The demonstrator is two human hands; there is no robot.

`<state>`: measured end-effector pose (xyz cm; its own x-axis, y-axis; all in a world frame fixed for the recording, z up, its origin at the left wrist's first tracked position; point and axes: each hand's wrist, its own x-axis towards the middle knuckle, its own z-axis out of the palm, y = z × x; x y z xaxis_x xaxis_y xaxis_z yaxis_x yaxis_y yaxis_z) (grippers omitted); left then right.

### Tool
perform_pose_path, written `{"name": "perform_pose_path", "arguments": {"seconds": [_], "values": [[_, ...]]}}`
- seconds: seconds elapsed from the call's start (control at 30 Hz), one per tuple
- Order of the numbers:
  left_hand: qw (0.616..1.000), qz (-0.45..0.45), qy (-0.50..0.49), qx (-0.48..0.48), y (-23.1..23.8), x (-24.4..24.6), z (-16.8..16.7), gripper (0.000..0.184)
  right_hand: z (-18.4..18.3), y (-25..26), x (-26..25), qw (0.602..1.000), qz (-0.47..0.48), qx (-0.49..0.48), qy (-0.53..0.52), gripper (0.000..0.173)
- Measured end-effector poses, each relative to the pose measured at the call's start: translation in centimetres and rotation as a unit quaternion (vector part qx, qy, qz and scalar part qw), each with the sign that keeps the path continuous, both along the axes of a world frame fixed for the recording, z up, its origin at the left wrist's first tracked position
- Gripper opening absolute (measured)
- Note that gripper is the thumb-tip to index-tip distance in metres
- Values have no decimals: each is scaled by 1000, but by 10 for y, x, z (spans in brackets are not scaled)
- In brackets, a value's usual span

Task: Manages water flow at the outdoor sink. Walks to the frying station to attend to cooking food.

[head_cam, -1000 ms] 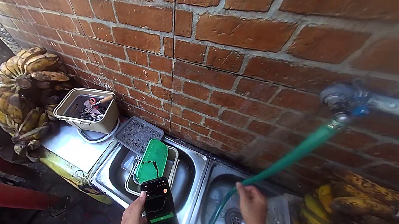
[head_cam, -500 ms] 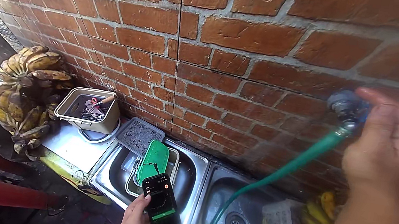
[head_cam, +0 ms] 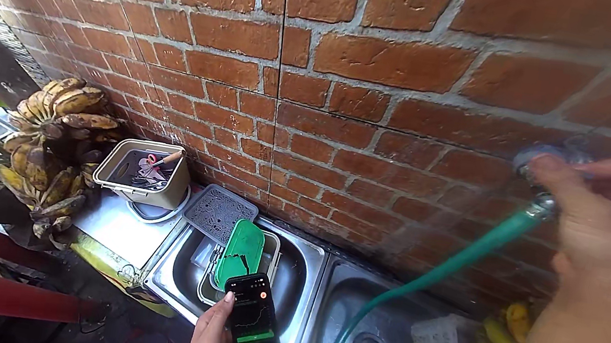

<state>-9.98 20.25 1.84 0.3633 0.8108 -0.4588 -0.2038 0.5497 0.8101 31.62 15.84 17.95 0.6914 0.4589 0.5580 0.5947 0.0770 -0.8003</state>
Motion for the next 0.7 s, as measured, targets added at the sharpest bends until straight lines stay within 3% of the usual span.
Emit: {"name": "perform_pose_path", "arguments": {"seconds": [0.7], "values": [[997, 53, 31, -45, -11, -9, 4, 59, -9, 3, -7, 999, -16, 49, 14, 30]]}}
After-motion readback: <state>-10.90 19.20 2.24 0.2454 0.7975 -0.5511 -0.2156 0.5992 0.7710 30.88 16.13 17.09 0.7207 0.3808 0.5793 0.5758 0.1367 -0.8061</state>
